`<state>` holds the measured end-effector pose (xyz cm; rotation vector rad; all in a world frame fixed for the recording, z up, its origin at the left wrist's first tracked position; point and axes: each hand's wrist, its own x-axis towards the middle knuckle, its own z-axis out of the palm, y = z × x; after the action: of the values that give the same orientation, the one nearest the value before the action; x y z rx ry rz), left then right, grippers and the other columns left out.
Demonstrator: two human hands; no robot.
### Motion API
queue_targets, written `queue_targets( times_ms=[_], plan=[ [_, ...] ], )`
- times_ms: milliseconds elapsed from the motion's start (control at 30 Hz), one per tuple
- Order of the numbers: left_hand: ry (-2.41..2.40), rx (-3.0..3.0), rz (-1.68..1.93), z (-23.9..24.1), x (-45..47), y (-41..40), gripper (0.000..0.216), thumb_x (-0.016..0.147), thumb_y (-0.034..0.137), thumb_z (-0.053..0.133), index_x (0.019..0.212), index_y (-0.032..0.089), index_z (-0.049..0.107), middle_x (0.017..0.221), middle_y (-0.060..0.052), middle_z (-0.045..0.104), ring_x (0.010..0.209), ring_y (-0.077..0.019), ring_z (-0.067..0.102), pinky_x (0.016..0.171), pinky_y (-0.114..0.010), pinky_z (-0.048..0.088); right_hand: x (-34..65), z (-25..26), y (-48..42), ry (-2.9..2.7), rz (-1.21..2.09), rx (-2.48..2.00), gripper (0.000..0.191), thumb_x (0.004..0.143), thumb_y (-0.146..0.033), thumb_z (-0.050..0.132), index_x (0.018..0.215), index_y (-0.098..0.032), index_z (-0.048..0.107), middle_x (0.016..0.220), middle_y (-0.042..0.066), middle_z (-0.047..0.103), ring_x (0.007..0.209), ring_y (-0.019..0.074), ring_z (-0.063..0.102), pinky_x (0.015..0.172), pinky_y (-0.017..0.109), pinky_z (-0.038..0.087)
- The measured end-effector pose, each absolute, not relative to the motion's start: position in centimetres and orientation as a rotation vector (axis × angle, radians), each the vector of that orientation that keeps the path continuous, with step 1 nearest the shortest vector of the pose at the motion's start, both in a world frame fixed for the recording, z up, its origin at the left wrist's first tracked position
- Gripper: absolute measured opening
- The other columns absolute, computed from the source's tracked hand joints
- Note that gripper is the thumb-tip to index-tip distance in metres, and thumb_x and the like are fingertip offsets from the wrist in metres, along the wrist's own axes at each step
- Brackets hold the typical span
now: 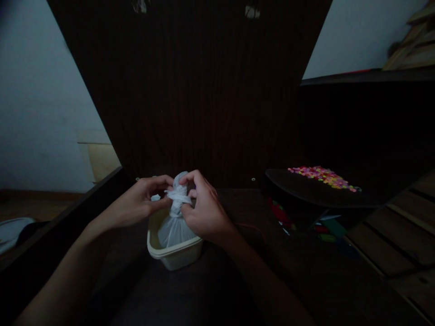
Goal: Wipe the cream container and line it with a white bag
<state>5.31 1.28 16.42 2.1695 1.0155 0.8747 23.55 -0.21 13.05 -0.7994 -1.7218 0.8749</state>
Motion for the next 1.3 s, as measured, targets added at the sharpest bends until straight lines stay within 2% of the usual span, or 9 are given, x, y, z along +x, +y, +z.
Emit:
queue_targets(
  times_ms=[67, 200, 367, 600, 800, 1000, 1167, 1300],
  plan=[
    [1.035, 2.220, 0.849, 16.4, 5.2, 1.4, 0.015, 0.079, 0.020, 0.060, 0.090, 0.017, 0.070, 0.078, 0.000, 0.068, 0.066, -0.0134, 0.056, 0.060, -0.023, 0.044, 23.8, 13.2, -0.1, -1.748, 0.698, -0.878, 0.041, 0.070, -0.004, 0.054, 0.106, -0.022, 0.053, 0.111, 0.005, 0.058, 0.087, 0.0142, 0.062, 0.071, 0.027, 0.053],
    [1.009, 2.260, 0.803, 16.7, 5.2, 1.3, 0.016, 0.082, 0.024, 0.059, 0.087, 0.018, 0.073, 0.078, 0.000, 0.069, 0.067, -0.0144, 0.056, 0.060, -0.023, 0.044, 24.2, 13.7, -0.2, -1.808, 0.529, -0.900, 0.040, 0.073, -0.002, 0.055, 0.108, -0.020, 0.063, 0.126, 0.010, 0.057, 0.111, 0.0205, 0.060, 0.086, 0.033, 0.053],
    [1.039, 2.258, 0.845, 16.8, 5.2, 1.1, 0.014, 0.082, 0.025, 0.061, 0.084, 0.017, 0.072, 0.077, 0.000, 0.070, 0.069, -0.0152, 0.059, 0.062, -0.024, 0.045, 24.3, 13.8, -0.2, -1.876, 0.631, -0.961, 0.031, 0.079, -0.006, 0.054, 0.104, -0.019, 0.068, 0.095, 0.004, 0.072, 0.086, 0.0175, 0.068, 0.075, 0.029, 0.051],
    [1.027, 2.277, 1.042, 16.4, 5.4, 1.1, 0.020, 0.079, 0.017, 0.065, 0.098, 0.018, 0.061, 0.084, 0.001, 0.065, 0.069, -0.0127, 0.058, 0.062, -0.023, 0.045, 24.5, 13.6, 0.0, -1.858, 0.705, -1.023, 0.021, 0.080, -0.009, 0.057, 0.094, -0.016, 0.070, 0.091, 0.004, 0.073, 0.077, 0.0154, 0.065, 0.065, 0.026, 0.046],
    [0.959, 2.514, 1.022, 16.5, 5.3, 0.9, 0.011, 0.083, 0.012, 0.061, 0.091, 0.018, 0.067, 0.089, 0.000, 0.066, 0.083, -0.0157, 0.058, 0.070, -0.025, 0.044, 24.5, 13.9, 0.1, -1.990, 0.659, -1.117, 0.015, 0.083, -0.007, 0.055, 0.079, -0.015, 0.066, 0.079, 0.002, 0.065, 0.073, 0.0134, 0.057, 0.065, 0.026, 0.037],
    [0.937, 2.540, 0.990, 16.3, 5.0, 1.1, 0.010, 0.086, 0.015, 0.062, 0.093, 0.018, 0.069, 0.091, -0.002, 0.068, 0.086, -0.0175, 0.059, 0.075, -0.029, 0.043, 24.7, 13.9, 0.2, -2.013, 0.714, -1.109, 0.017, 0.080, -0.003, 0.054, 0.077, -0.016, 0.064, 0.083, 0.001, 0.059, 0.076, 0.0137, 0.054, 0.068, 0.027, 0.037],
    [0.935, 2.596, 0.973, 16.1, 5.1, 1.3, 0.009, 0.088, 0.018, 0.063, 0.095, 0.018, 0.069, 0.091, -0.002, 0.069, 0.085, -0.0172, 0.060, 0.076, -0.028, 0.043, 24.9, 13.4, 0.7, -1.957, 0.738, -0.998, 0.018, 0.075, -0.002, 0.054, 0.072, -0.016, 0.064, 0.085, 0.003, 0.060, 0.082, 0.0160, 0.058, 0.071, 0.029, 0.043],
    [0.981, 2.553, 0.980, 16.1, 4.9, 1.6, 0.011, 0.087, 0.021, 0.063, 0.095, 0.017, 0.069, 0.089, -0.001, 0.070, 0.078, -0.0154, 0.061, 0.070, -0.026, 0.045, 24.6, 13.1, 0.9, -1.820, 0.805, -0.918, 0.014, 0.073, -0.006, 0.059, 0.074, -0.017, 0.068, 0.099, 0.007, 0.061, 0.092, 0.0189, 0.062, 0.076, 0.032, 0.050]
  ],
)
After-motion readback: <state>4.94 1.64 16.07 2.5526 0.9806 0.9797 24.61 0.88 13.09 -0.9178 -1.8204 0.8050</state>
